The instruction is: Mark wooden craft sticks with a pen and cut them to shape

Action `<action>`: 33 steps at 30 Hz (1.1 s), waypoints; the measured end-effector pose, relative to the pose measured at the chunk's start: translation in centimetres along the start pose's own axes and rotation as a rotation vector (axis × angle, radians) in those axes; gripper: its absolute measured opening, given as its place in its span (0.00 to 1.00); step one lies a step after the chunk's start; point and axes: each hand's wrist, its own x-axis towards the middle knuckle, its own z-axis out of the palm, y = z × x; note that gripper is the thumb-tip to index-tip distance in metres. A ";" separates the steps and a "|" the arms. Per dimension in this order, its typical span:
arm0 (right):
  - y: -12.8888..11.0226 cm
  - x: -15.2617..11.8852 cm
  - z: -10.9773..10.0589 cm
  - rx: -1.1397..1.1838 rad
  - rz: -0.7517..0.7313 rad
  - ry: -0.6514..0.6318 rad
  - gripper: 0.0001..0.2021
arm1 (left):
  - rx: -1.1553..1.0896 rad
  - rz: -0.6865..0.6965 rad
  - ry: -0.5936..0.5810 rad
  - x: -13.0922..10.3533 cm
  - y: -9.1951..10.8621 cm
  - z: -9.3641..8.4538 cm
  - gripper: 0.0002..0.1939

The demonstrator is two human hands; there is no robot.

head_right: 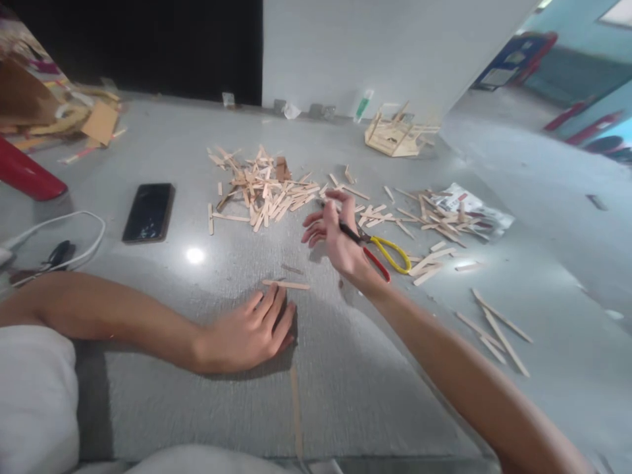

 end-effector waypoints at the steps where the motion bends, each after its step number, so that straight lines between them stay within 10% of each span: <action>1: -0.7 -1.4 -0.1 0.083 0.061 -0.019 0.28 | -0.003 0.009 0.002 0.0 0.1 0.1 0.23; 5: -2.6 -6.1 0.3 0.102 0.305 -0.266 0.25 | -0.034 0.019 0.004 -0.1 0.1 0.0 0.23; 13: -1.3 -7.1 1.1 -0.022 0.375 -0.302 0.25 | -0.020 0.091 0.084 0.0 -0.1 -0.4 0.16; 33: 0.5 -7.8 1.1 -0.193 0.200 -0.316 0.25 | 0.004 -0.007 -0.030 0.2 0.1 -0.9 0.25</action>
